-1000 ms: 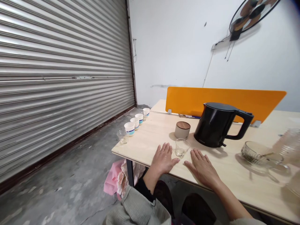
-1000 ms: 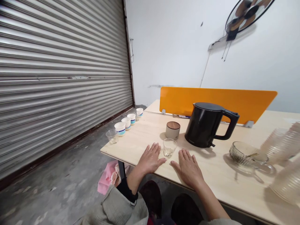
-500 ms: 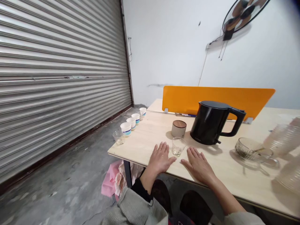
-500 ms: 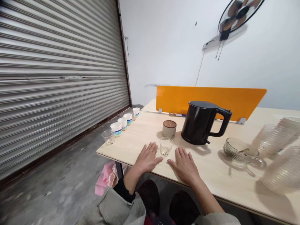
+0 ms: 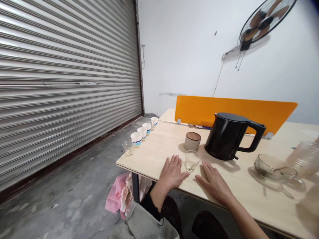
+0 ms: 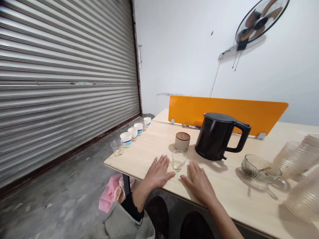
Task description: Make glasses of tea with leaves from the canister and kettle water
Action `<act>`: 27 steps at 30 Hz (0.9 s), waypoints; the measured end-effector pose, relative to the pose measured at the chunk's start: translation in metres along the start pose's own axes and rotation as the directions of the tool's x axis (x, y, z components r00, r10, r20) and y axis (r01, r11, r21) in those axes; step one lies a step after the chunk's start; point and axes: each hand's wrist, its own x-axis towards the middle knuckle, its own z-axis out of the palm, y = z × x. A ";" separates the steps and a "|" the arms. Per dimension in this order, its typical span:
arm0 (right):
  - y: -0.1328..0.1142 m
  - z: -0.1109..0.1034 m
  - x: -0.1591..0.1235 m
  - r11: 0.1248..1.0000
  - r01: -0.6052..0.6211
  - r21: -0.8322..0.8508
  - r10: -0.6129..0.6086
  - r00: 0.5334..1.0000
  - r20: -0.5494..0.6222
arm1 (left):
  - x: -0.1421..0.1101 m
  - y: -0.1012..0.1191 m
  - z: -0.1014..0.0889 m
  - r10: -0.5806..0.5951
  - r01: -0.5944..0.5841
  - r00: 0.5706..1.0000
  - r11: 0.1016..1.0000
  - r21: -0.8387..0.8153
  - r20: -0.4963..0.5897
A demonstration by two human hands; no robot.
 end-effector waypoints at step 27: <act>-0.081 -0.025 0.063 0.765 -0.074 0.640 0.167 0.982 -0.086 | -0.020 -0.054 -0.006 -0.271 0.271 0.892 0.961 -0.051 -0.362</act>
